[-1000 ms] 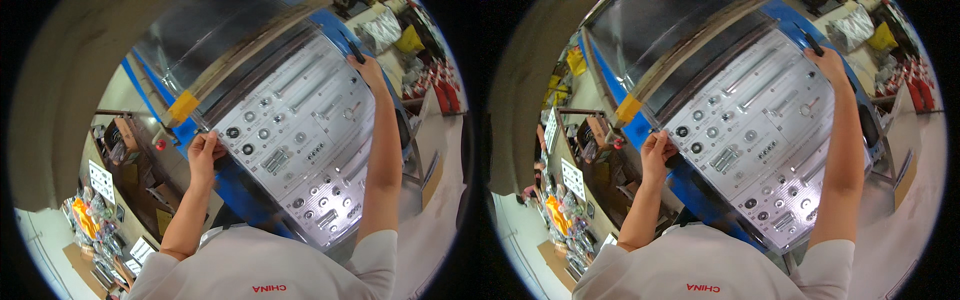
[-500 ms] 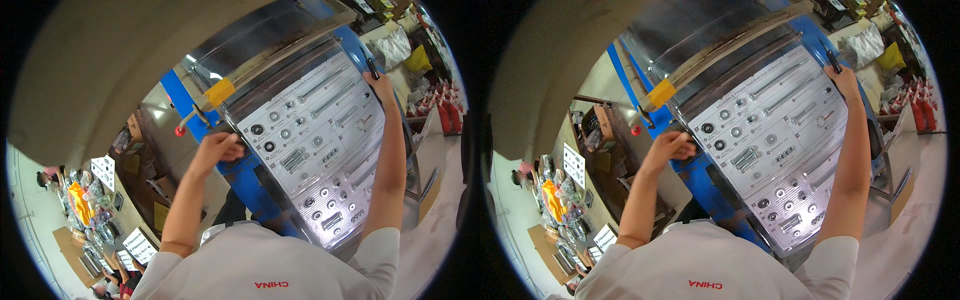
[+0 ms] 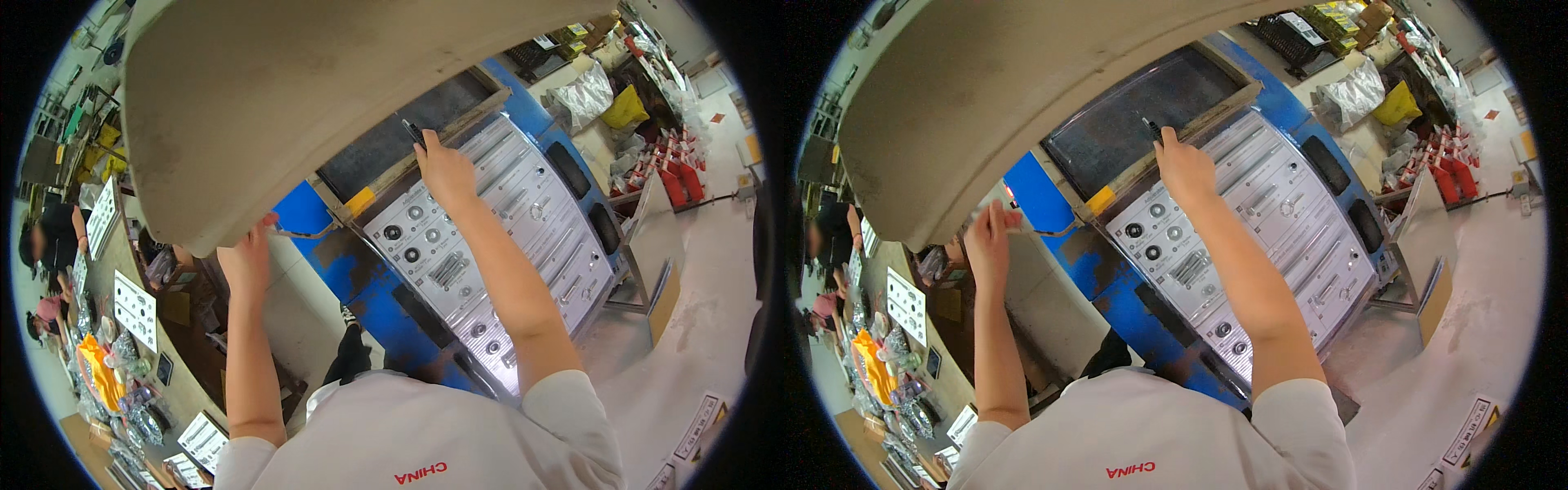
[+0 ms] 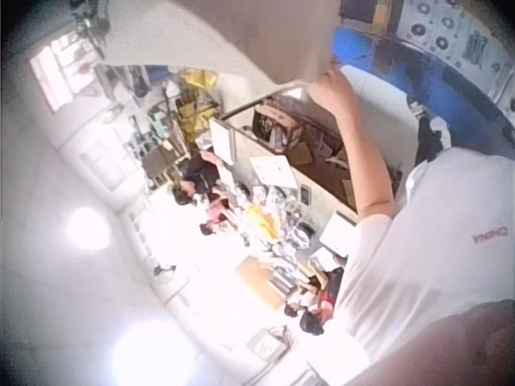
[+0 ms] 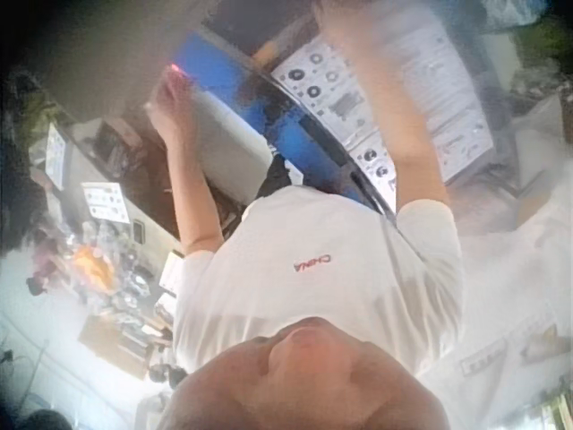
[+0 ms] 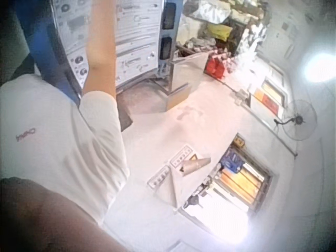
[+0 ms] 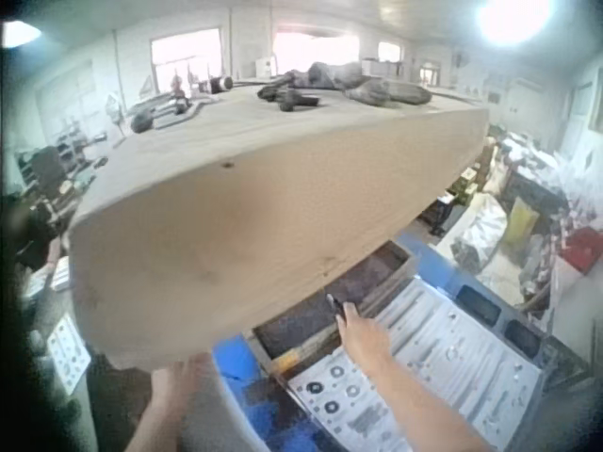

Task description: The person assembles and packages hardware kits. They place metal components into plastic blister packs, insert cardboard backings, and use a box cutter to trim the edges. The finished kits are stacked on a blue workbench.

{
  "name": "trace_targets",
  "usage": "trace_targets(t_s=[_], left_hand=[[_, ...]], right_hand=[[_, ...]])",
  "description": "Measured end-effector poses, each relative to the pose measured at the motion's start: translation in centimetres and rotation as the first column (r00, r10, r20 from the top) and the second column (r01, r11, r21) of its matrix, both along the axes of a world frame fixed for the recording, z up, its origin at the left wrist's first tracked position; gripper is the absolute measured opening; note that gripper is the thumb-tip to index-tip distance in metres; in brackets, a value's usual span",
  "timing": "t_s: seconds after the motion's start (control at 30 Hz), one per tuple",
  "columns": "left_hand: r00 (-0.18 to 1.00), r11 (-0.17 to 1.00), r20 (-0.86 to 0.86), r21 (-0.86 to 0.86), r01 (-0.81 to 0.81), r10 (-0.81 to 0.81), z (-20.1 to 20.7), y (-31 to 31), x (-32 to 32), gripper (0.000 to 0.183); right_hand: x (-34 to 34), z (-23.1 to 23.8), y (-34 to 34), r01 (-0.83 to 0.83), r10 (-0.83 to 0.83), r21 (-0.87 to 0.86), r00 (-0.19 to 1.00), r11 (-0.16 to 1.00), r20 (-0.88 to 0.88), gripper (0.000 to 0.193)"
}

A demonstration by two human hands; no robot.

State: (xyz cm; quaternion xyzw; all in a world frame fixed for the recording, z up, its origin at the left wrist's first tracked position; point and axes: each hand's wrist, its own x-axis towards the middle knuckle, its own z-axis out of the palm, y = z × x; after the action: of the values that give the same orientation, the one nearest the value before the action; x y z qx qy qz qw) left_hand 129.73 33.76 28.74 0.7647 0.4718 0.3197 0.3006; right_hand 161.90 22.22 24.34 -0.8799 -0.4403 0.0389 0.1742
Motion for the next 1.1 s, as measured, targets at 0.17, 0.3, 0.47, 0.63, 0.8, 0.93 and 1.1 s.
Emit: trace_targets(t_s=[0.17,0.3,0.47,0.63,0.8,0.93,1.1], left_hand=[[0.983,0.982,-0.118,0.148,-0.119,0.137,-8.3,7.4,0.5,0.032],[0.992,0.979,-0.057,0.179,-0.101,0.112,-11.3,7.7,0.4,0.028],[0.941,0.985,-0.299,-0.020,-0.174,0.160,-5.9,6.0,2.6,0.025],[0.949,0.968,-0.259,0.214,-0.128,0.182,-1.7,6.1,3.4,0.035],[0.966,0.972,-0.208,0.207,-0.108,0.152,-2.2,3.4,1.3,0.037],[0.978,0.982,-0.163,0.153,-0.107,0.132,-3.1,2.3,0.8,0.038],[0.991,0.991,-0.088,0.097,-0.095,0.104,-4.2,4.3,2.3,0.039]], right_hand=[[0.7,2.7,-2.1,-0.156,0.152,-0.134,0.987,0.979,-0.043,0.037],[-0.2,5.2,-4.6,-0.733,0.736,-0.090,0.654,0.674,0.176,0.030],[-1.5,3.7,-5.0,-0.759,0.773,-0.206,0.538,0.618,0.336,0.028],[3.4,2.1,-5.4,-0.659,0.749,-0.356,0.577,0.663,0.326,0.029],[17.1,3.4,-7.3,-0.345,0.643,-0.591,0.641,0.729,0.419,0.030],[28.1,3.6,-9.3,0.145,0.309,-0.555,0.703,0.819,0.640,0.024],[22.0,0.5,-11.2,0.230,-0.254,-0.211,0.963,0.950,-0.094,0.042]])
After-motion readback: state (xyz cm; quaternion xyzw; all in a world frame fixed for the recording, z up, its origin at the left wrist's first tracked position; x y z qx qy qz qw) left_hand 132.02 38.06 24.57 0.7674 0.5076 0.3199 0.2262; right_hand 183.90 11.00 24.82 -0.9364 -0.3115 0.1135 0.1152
